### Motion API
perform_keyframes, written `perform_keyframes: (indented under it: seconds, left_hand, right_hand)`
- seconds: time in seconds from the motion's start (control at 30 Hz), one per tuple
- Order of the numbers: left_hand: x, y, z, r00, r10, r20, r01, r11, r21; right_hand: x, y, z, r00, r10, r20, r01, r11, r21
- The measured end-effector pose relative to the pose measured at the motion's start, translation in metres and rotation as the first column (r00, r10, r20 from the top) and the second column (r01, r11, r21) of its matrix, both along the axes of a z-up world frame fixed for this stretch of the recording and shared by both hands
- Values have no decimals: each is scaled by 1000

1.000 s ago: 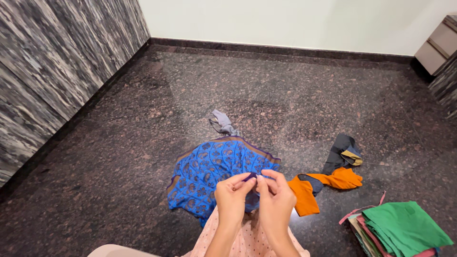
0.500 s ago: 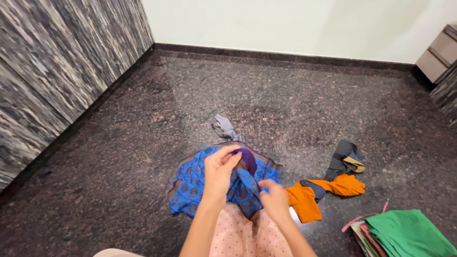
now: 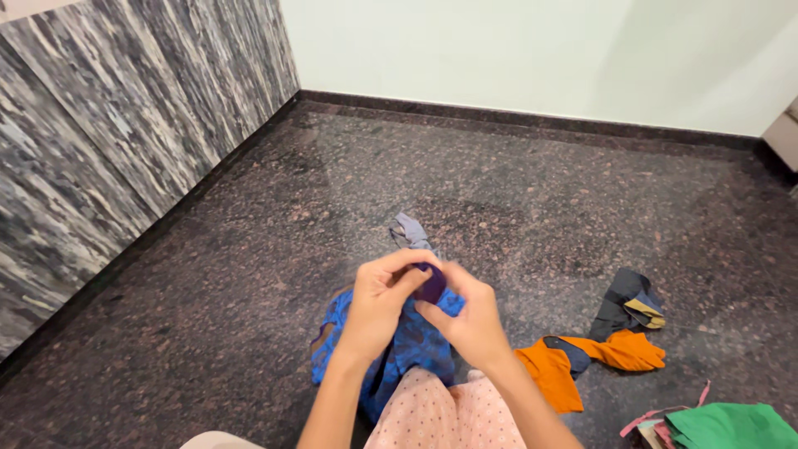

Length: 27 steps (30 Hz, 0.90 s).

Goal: The person folds a blue patterned cloth with a purple border by hand while sitting on the floor. They repeatedly align edges, fold the cloth in half, and smooth it before placing the finished folded piece on a nearby bed.

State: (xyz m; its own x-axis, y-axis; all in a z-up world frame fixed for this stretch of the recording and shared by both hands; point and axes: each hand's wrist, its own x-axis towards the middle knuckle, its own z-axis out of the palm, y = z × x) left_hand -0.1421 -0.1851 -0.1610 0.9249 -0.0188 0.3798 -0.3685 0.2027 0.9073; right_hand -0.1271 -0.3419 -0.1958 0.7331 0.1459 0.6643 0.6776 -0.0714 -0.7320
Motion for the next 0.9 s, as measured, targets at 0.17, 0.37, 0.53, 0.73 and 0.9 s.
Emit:
perform_keyframes:
  seconds: [0.17, 0.37, 0.53, 0.73, 0.9]
  left_hand:
    - [-14, 6, 24, 997, -39, 63, 46, 992, -121]
    - [-34, 36, 62, 976, 33, 215, 66, 897, -436]
    - [-42, 65, 79, 952, 101, 290, 70, 849, -524]
    - [-45, 119, 74, 837, 113, 536, 256, 785, -565]
    - [-34, 186, 90, 802, 549, 235, -336, 741, -582]
  right_hand:
    - [26, 14, -28, 908, -136, -396, 21, 959, -282]
    - [63, 37, -121, 959, -142, -246, 69, 957, -283]
    - [73, 67, -199, 969, 229, -93, -243, 953, -182]
    - [103, 60, -258, 998, -5, -67, -29, 859, -511]
    - [200, -18, -123, 798, -561, 220, 603, 748, -279]
